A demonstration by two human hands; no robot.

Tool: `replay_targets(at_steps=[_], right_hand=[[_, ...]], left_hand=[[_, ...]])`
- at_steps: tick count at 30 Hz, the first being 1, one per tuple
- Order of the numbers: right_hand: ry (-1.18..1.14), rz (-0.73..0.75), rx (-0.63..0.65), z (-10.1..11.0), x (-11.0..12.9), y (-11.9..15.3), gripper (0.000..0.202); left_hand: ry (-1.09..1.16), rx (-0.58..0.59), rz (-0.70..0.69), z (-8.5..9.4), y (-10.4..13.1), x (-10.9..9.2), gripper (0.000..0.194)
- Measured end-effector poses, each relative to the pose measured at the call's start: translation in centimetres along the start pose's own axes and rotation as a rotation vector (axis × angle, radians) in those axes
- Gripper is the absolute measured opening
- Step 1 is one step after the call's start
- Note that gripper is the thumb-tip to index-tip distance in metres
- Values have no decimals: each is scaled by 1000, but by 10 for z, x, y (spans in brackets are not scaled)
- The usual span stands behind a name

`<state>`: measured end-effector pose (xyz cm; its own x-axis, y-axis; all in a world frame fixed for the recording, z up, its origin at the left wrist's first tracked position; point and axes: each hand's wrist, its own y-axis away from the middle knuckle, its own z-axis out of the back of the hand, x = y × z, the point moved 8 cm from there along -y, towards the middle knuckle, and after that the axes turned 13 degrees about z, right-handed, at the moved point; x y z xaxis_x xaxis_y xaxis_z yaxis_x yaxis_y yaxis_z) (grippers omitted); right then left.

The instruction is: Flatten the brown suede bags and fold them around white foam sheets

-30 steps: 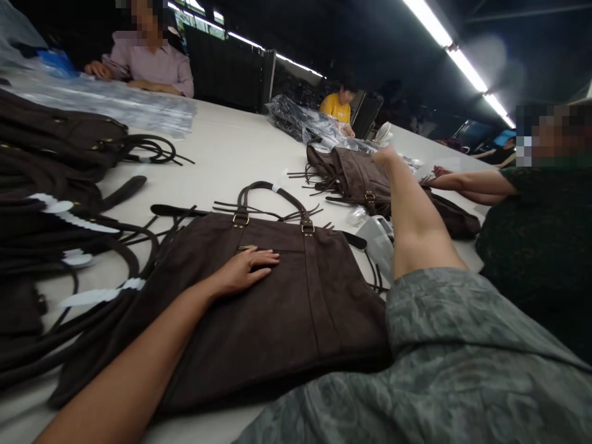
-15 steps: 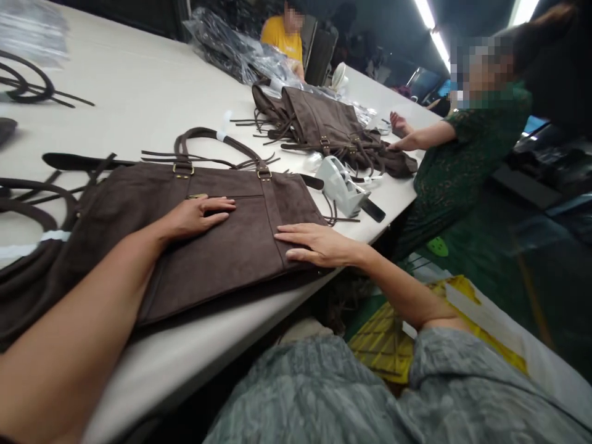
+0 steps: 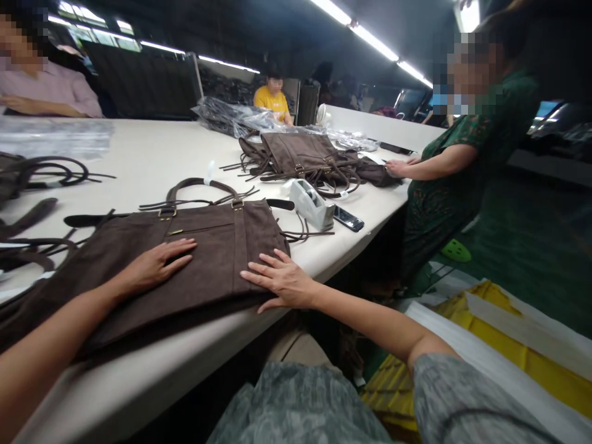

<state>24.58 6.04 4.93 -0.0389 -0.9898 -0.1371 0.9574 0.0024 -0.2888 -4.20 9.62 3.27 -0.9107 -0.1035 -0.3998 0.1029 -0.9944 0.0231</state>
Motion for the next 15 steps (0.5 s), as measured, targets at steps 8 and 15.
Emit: replay_targets(at_steps=[8, 15], right_hand=[[28, -31, -46, -17, -75, -14, 53], [-67, -175, -80, -32, -119, -32, 61]], left_hand=[[-77, -33, 174, -5, 68, 27, 80], [-200, -85, 171, 2, 74, -30, 63]])
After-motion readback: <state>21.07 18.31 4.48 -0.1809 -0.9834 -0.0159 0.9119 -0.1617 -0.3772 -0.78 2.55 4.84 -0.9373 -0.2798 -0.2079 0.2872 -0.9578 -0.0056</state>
